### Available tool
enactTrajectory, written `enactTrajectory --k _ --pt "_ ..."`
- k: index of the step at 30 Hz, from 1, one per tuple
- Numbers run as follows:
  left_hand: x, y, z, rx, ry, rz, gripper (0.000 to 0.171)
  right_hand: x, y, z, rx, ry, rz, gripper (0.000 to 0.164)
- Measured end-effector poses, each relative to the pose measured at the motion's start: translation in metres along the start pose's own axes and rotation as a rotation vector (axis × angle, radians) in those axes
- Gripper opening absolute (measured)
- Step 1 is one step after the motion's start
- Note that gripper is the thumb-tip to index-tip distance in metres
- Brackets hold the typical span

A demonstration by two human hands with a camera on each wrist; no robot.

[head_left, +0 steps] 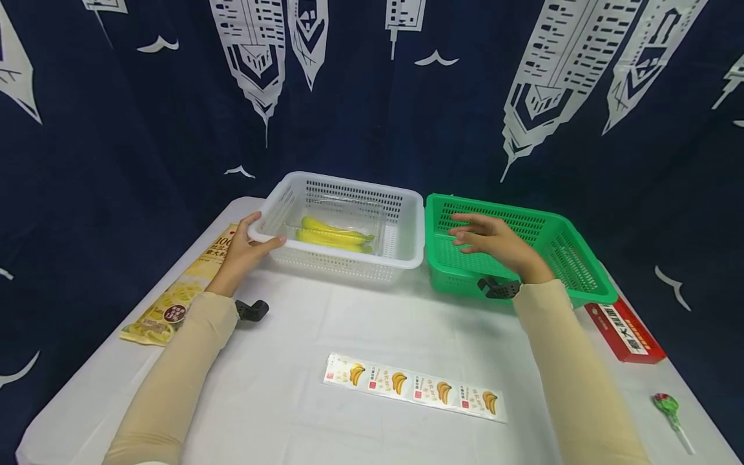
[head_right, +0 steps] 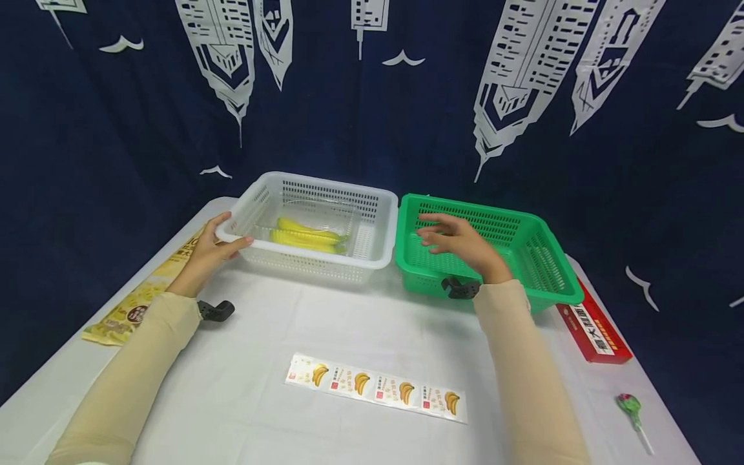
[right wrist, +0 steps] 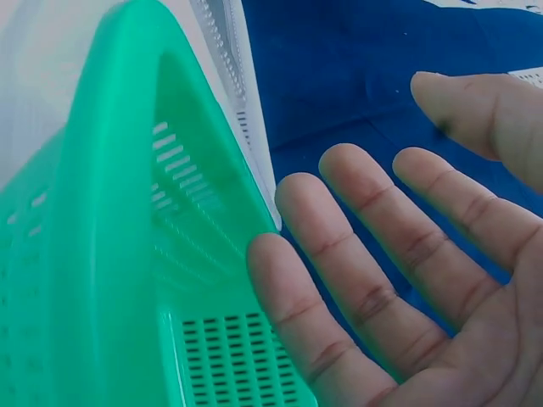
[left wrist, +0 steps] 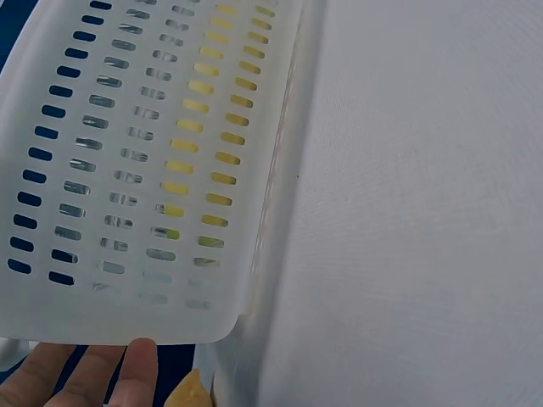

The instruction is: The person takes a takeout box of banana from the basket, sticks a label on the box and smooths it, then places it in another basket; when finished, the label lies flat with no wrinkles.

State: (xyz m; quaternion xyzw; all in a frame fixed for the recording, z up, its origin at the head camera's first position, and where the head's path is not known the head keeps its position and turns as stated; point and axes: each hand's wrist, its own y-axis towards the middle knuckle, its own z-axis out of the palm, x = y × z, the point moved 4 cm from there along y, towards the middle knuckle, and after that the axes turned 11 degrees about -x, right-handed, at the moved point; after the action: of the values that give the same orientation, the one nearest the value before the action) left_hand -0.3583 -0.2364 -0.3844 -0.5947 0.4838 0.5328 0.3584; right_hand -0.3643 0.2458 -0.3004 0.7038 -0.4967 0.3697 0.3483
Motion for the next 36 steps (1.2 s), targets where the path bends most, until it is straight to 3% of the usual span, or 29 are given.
enactTrajectory --k 17,28,36 --pt "0.003 -0.001 -0.001 0.009 -0.011 -0.003 0.101 0.013 0.041 0.043 0.012 0.069 0.018 0.057" --pt "0.003 0.001 0.001 0.021 -0.017 0.010 0.102 0.024 0.063 0.072 0.032 0.135 0.097 0.059" --pt "0.002 -0.001 0.001 0.014 -0.025 0.004 0.100 0.033 0.078 0.094 0.035 0.083 0.121 0.064"
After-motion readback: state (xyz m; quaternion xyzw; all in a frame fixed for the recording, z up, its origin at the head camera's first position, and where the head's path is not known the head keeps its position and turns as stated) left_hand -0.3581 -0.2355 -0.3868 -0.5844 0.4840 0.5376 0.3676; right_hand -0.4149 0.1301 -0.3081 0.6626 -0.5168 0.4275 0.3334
